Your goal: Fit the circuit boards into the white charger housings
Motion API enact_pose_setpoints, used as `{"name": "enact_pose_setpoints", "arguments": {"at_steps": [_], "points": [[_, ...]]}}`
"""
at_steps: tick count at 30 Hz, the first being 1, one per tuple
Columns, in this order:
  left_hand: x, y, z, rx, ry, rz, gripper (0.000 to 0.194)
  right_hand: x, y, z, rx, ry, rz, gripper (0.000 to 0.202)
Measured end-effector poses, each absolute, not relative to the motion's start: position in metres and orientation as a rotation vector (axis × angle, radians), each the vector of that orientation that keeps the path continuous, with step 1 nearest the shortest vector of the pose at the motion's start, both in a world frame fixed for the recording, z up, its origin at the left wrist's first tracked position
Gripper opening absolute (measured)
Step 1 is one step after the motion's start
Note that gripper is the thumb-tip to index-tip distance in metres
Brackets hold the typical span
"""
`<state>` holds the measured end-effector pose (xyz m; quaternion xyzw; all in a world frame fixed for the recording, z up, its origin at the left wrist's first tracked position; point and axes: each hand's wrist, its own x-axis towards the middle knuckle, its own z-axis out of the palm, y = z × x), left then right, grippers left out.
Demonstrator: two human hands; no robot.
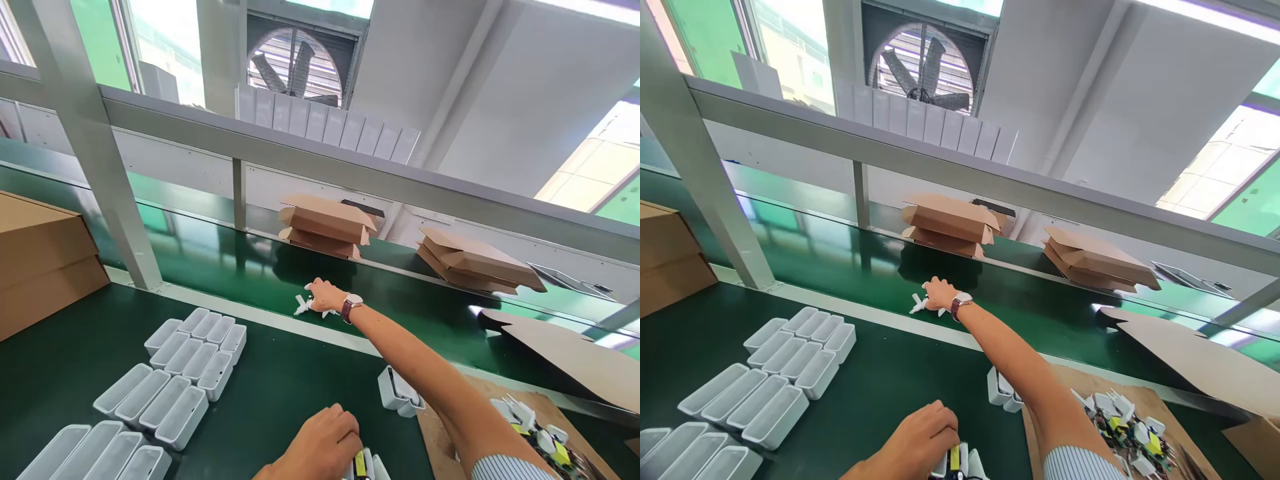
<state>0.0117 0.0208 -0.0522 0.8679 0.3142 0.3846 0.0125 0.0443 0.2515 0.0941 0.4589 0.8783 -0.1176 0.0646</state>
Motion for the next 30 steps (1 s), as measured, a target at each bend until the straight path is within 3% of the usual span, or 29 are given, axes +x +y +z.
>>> {"name": "enact_pose_setpoints", "arguments": {"at_steps": [7, 16, 22, 26, 30], "points": [[0.0, 0.009, -0.027, 2.606, 0.986, 1.127, 0.051, 0.045, 0.239, 0.105, 1.373, 2.608, -0.287, 0.036], [-0.007, -0.001, -0.004, 2.591, 0.914, 0.981, 0.025, 0.215, 0.208, 0.18, 1.8, 2.303, -0.24, 0.033], [-0.006, -0.005, -0.005, 2.623, 0.84, 1.002, 0.022, 0.309, 0.144, 0.175, 1.847, 1.908, -0.41, 0.027], [-0.004, -0.004, -0.005, 2.643, 0.844, 1.014, 0.024, 0.325, 0.132, 0.172, 1.832, 1.931, -0.399, 0.026], [0.0, -0.005, -0.004, 2.662, 0.891, 0.997, 0.028, 0.285, 0.156, 0.171, 1.801, 2.192, -0.304, 0.036]]}}
